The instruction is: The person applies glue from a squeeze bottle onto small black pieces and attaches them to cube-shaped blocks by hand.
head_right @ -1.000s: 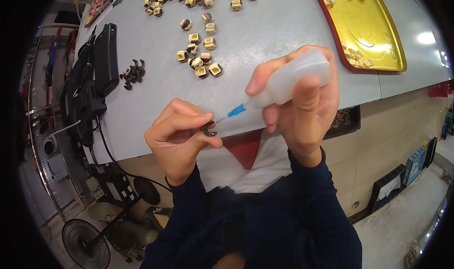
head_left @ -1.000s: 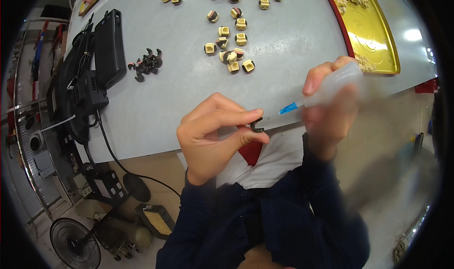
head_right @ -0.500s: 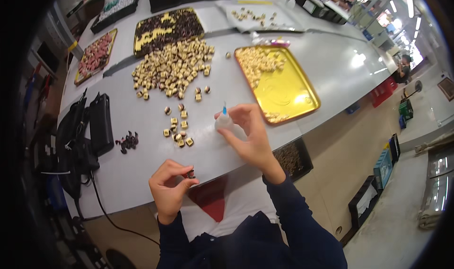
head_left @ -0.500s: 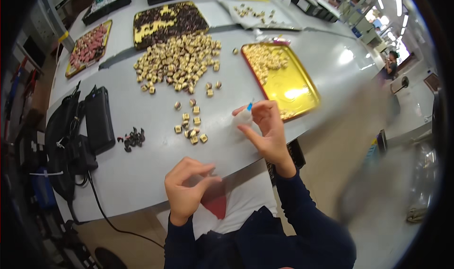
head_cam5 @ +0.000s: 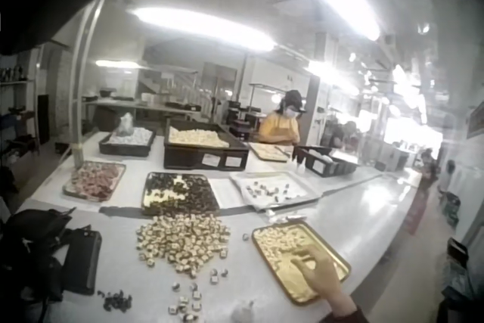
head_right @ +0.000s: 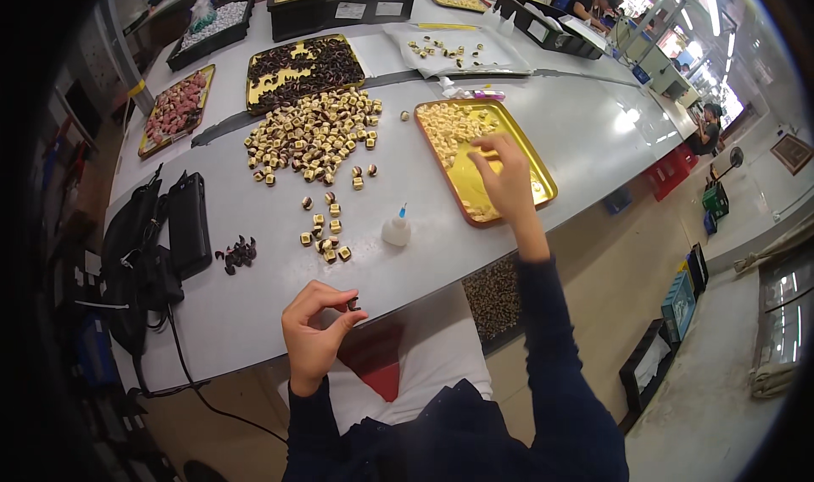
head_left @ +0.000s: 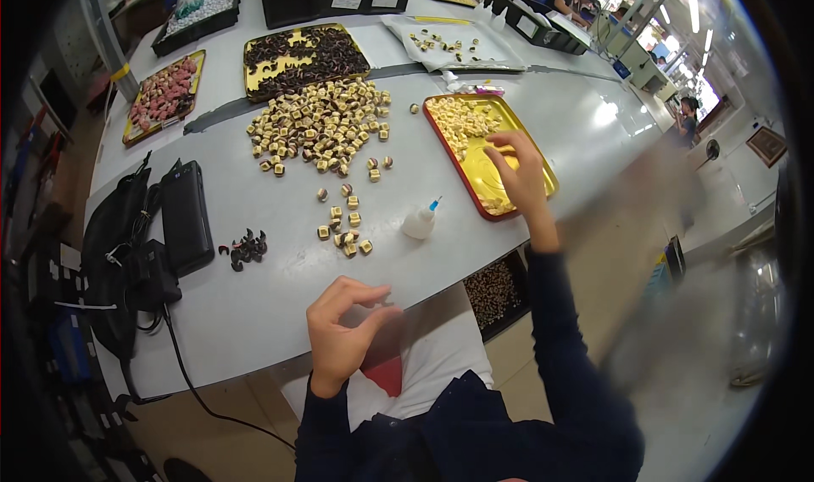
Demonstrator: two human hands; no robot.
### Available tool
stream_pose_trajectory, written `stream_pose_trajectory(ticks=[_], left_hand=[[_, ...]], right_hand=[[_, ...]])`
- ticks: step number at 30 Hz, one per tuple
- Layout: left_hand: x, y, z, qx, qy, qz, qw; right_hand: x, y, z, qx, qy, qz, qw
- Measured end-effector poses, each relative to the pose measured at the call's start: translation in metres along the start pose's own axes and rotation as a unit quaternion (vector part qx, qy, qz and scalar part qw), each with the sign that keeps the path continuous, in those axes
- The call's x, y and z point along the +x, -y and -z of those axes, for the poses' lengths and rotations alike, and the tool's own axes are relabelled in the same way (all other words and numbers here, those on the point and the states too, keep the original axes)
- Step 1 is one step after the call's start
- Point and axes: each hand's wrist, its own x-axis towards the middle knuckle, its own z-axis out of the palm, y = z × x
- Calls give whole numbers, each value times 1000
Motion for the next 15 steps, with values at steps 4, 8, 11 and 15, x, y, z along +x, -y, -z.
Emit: stream_pose_trajectory(ticks=[4,8,11,15], left_hand=[[-2,2,0,10,-9,-1,1000],[-1,2,-3,11,-9,1,1000],[-2,2,-3,23,-11,-6,1000],[-2,-2,-3,44,-13,-15,999]], right_hand=[[29,-47,-20,-40,63,-11,997],[40,-60,-31,-73,89,-31,993],[39,-61,-33,-84,97,-35,991],[37,-60,-27,-82,92,11,992]])
